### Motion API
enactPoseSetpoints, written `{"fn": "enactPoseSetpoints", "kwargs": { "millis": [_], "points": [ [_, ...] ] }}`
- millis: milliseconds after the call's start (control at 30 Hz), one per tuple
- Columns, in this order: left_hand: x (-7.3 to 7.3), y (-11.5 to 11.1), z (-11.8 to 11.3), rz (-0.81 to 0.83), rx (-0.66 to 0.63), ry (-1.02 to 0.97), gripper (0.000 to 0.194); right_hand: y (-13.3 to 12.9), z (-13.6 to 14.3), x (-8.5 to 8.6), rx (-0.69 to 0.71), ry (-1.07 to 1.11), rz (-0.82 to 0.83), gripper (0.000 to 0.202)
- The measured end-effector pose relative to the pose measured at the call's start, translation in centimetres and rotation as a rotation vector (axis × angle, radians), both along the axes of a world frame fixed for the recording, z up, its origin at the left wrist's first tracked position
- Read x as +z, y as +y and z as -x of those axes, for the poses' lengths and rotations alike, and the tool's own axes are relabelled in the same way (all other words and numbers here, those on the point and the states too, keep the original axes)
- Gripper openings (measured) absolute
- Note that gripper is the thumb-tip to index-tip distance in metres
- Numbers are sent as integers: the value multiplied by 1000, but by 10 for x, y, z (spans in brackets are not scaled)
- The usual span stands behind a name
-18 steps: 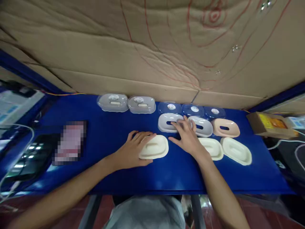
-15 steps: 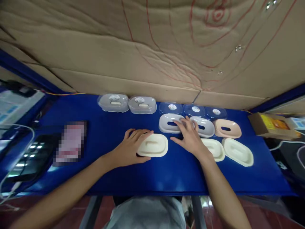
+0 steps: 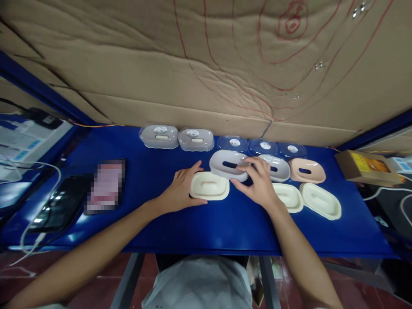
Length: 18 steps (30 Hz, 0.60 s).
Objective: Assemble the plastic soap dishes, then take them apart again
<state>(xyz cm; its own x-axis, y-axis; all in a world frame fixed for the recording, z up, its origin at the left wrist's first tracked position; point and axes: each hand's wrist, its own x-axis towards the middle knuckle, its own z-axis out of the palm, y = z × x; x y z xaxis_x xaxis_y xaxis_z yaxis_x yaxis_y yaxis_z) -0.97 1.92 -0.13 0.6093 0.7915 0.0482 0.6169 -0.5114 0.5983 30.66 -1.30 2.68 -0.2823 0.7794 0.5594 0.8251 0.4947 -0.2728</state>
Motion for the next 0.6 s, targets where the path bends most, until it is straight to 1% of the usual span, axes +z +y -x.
{"fn": "enactPoseSetpoints", "kwargs": {
  "millis": [100,200,267,367,433,533,600],
  "points": [
    [-6,0,-4,-5,58,-41,152,-6,10,0,141,36,48,31],
    [-10,1,-4,-32,35,-80,155,-9,23,-8,223,9,113,33],
    [-12,1,-1,-50,20,-105,153,-10,29,-15,254,-8,134,34],
    [-12,3,4,-32,-14,-100,139,-13,32,-22,287,-14,163,34],
    [-11,4,7,-15,-38,-79,127,-15,31,-23,296,-36,197,34],
    [-8,6,10,-12,-62,-56,110,-8,21,-15,284,-84,249,44],
    [-5,6,11,-15,-76,-43,103,7,11,-6,192,-78,247,50]
  ]
}}
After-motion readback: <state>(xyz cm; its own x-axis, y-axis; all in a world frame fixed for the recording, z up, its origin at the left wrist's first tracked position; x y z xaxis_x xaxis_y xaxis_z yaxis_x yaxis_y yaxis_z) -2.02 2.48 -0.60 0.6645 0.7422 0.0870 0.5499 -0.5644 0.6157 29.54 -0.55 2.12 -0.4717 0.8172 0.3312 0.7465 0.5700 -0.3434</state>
